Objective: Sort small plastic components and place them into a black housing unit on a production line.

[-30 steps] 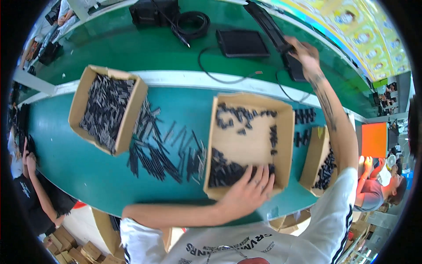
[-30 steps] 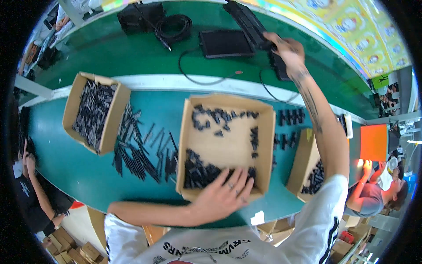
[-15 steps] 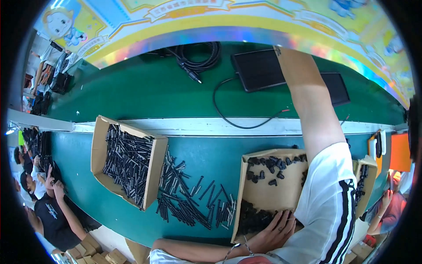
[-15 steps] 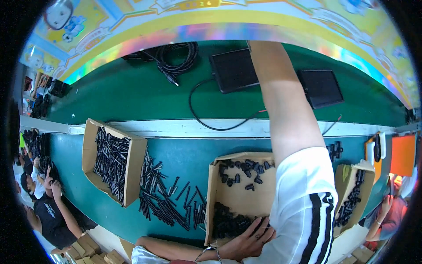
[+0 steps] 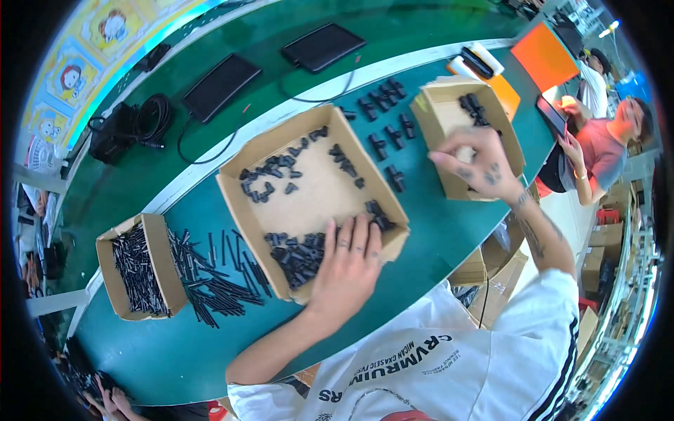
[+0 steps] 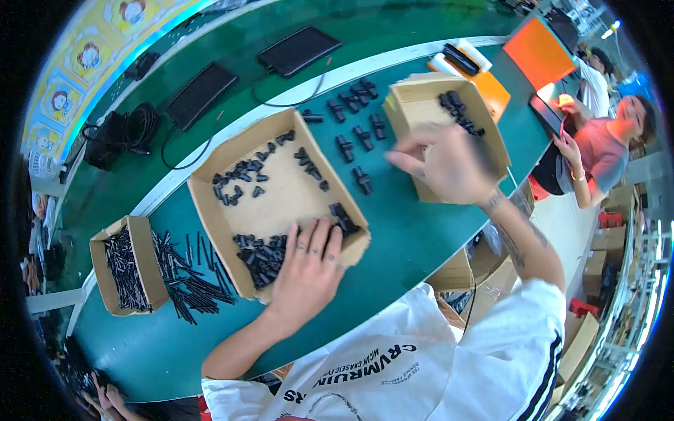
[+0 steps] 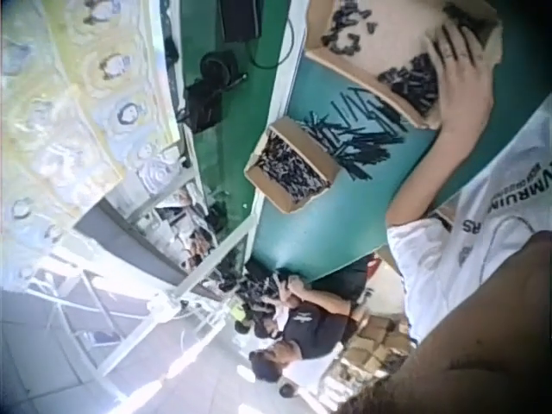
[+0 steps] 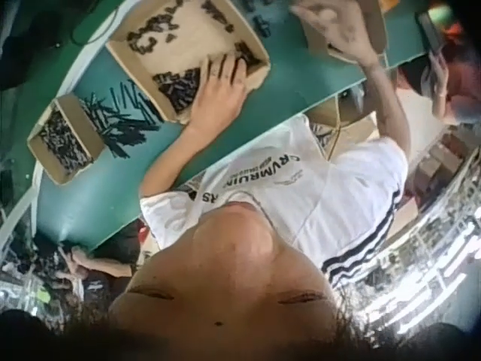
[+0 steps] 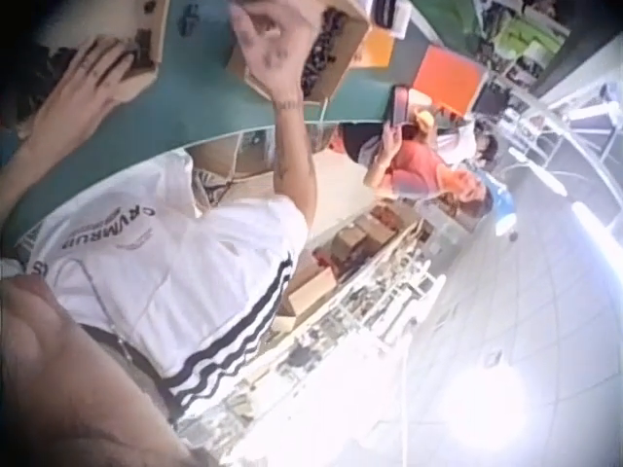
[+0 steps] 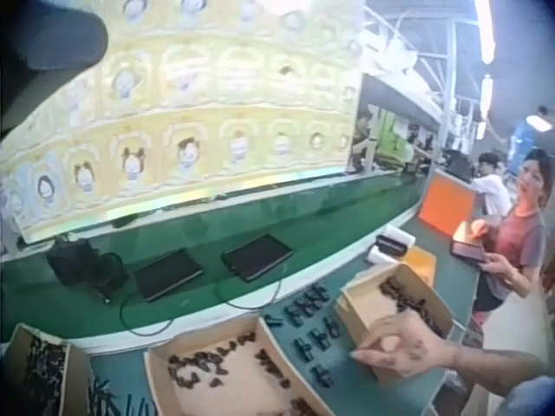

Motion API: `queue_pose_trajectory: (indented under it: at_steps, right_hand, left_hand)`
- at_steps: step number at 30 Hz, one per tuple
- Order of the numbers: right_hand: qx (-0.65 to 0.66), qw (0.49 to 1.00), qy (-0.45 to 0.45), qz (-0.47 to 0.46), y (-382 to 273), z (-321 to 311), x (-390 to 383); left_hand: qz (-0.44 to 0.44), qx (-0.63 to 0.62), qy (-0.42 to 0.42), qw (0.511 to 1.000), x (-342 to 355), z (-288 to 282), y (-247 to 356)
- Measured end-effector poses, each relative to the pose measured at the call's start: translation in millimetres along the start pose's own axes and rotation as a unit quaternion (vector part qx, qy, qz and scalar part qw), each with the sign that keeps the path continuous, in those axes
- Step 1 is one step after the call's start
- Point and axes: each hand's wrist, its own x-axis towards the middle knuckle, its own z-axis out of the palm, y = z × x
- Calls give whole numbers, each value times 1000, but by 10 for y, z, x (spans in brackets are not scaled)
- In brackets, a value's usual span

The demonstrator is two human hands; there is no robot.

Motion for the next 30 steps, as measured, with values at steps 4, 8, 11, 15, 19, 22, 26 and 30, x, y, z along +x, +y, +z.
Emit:
queue_pose_trajectory:
  at_steps: [4, 8, 11, 15, 19, 22, 26, 30]
  right_hand:
    - [-100, 972, 115, 179, 572, -405, -1019]
    - [-171, 981, 89, 10, 839, -497, -1017]
    - [-250, 961, 117, -13, 1160, -404, -738]
    - [-343, 930, -42, 123, 1159, -134, -501]
    - [-226, 970, -11, 83, 1214, -166, -545]
    - [-220, 972, -24, 80, 1222, -238, -521]
    - [-134, 990, 11, 31, 1120, -271, -430]
    - [47, 994, 97, -12, 612, -346, -242]
  left_hand:
    - [-20, -36, 40, 998, 7, -27, 111]
    - [-23, -40, 55, 997, 16, -197, 140]
    - [-41, -136, 33, 989, 37, -197, 48]
    - [-122, -211, 32, 969, 37, -160, -19]
    - [-139, -255, 3, 957, 117, -234, -72]
    - [-137, -250, -27, 958, 261, -308, -106]
    - [-136, -171, -87, 972, 409, -399, -103]
    - [-163, -209, -135, 955, 538, -414, -154]
